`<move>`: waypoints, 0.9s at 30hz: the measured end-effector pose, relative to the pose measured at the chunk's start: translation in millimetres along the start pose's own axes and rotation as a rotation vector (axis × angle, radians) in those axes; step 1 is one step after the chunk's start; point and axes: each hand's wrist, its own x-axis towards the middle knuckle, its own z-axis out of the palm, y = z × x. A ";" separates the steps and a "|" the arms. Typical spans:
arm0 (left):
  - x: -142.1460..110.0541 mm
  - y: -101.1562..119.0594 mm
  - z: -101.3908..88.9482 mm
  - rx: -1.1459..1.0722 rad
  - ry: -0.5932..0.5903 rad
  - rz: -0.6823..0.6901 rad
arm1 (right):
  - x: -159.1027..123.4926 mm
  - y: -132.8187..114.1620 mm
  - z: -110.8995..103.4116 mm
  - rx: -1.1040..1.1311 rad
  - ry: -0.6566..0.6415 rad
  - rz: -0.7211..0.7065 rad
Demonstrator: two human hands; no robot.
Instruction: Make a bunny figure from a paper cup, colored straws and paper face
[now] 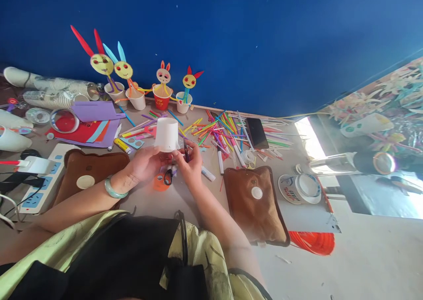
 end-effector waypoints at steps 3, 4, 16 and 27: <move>1.6 -4.5 -4.9 0.041 0.024 -0.045 | 5.3 -3.4 -1.0 0.268 -0.007 0.206; 2.3 -6.4 -6.7 0.061 0.028 -0.071 | 7.1 -4.4 -2.0 0.329 0.000 0.254; 5.7 -10.4 -14.9 0.322 -0.081 0.235 | 8.6 -13.4 -8.2 0.498 -0.081 0.416; -1.4 2.4 -7.0 0.412 0.104 0.293 | 1.8 -7.4 -16.4 -0.148 -0.054 -0.085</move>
